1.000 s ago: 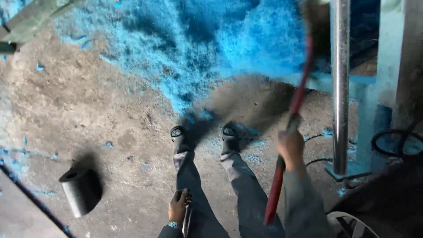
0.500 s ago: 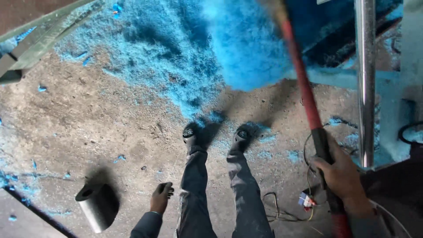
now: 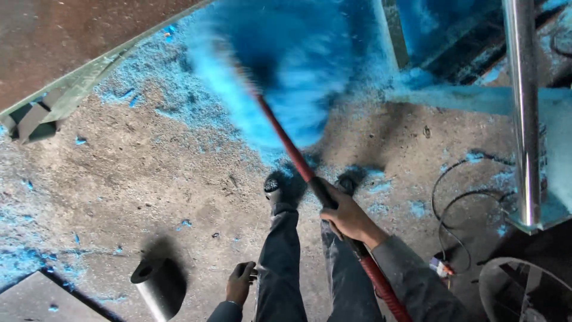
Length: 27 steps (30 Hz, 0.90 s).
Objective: Sweeping blue plastic debris and clearing workspace on a factory floor.
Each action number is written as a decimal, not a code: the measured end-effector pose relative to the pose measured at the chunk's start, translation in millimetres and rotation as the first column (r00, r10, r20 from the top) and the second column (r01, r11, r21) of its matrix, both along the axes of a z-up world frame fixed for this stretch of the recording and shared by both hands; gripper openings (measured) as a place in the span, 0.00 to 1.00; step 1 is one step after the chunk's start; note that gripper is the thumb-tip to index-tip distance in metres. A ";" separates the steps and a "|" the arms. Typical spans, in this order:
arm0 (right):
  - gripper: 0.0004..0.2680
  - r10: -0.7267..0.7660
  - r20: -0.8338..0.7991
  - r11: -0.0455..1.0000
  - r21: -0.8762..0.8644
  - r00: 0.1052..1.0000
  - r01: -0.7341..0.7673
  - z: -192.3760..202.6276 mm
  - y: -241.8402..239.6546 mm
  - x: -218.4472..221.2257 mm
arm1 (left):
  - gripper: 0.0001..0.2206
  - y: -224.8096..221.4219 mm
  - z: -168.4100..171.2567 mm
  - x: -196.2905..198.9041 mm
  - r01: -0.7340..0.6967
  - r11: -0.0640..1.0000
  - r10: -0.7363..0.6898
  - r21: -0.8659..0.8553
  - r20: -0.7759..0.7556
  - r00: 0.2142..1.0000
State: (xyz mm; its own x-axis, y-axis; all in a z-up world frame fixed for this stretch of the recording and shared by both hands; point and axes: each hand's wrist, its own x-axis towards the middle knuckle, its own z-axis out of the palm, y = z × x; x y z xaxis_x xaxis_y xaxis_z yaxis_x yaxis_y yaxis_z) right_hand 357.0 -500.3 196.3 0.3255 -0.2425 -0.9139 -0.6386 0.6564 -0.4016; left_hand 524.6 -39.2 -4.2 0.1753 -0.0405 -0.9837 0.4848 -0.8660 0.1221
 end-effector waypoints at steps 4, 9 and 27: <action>0.33 -0.049 0.022 0.997 0.058 0.999 0.048 53.7 20.8 9.9 | 0.19 -26.5 22.1 3.8 0.092 0.995 -0.091 -0.038 0.006 0.996; 0.29 -0.153 0.086 0.923 -0.343 0.984 0.174 16.8 141.6 -103.7 | 0.18 -36.4 14.4 18.2 0.035 0.998 -0.036 -0.049 -0.006 0.999; 0.28 0.215 0.044 0.944 -0.266 0.976 -0.196 -145.4 -74.7 185.8 | 0.17 1.0 3.1 28.5 -0.100 0.994 0.099 0.040 0.041 0.994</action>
State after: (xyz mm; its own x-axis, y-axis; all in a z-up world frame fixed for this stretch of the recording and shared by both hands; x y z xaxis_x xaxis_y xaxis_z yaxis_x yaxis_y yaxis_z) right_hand 542.9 -575.1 50.9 0.4555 -0.3879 -0.8013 -0.7117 0.3820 -0.5895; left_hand 553.1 -38.2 -1.1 0.2143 0.0201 -0.9766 0.5645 -0.8185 0.1071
